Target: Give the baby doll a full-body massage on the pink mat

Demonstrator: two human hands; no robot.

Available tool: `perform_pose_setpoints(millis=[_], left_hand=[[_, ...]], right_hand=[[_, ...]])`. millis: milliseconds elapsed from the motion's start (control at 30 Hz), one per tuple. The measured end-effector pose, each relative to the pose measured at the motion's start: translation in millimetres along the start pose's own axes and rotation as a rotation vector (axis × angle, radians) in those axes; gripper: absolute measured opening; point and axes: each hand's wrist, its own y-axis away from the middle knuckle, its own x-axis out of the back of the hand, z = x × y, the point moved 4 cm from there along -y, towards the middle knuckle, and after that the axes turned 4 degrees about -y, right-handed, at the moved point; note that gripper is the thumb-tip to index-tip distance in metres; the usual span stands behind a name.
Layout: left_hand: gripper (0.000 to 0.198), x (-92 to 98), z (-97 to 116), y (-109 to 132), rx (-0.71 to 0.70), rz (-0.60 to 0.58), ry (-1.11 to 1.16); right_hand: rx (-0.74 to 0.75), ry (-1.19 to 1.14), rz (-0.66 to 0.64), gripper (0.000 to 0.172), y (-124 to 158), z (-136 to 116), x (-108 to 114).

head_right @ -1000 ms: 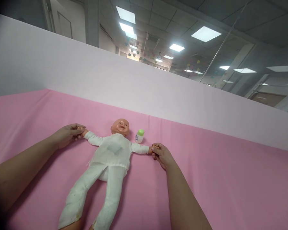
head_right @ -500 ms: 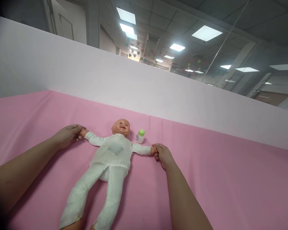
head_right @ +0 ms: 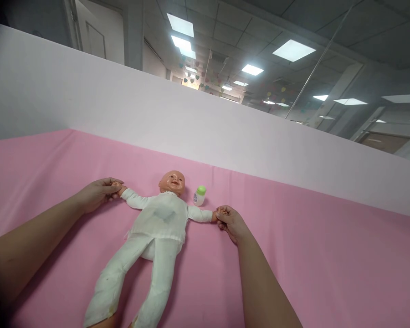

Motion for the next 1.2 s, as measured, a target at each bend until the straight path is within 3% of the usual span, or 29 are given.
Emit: perform_pose_setpoints(millis=[400, 567, 800, 1000, 1200], left_hand=[[0.038, 1.7, -5.0, -5.5, 0.025, 0.087, -0.067], [0.04, 1.3, -3.4, -3.5, 0.057, 0.065, 0.016], [0.047, 0.9, -3.5, -2.4, 0.043, 0.016, 0.096], [0.047, -3.7, 1.5, 1.5, -0.022, -0.014, -0.02], [0.044, -3.8, 0.8, 0.3, 0.012, 0.055, -0.062]], right_hand=[[0.029, 0.113, 0.129, 0.04, -4.3, 2.8, -2.6], [-0.006, 0.039, 0.123, 0.029, -4.6, 3.2, 0.9], [-0.055, -0.145, 0.059, 0.044, 0.0, 0.4, 5.4], [-0.005, 0.077, 0.007, 0.038, 1.1, 0.3, -3.4], [0.015, 0.185, 0.092, 0.043, -4.6, 5.5, -0.5]])
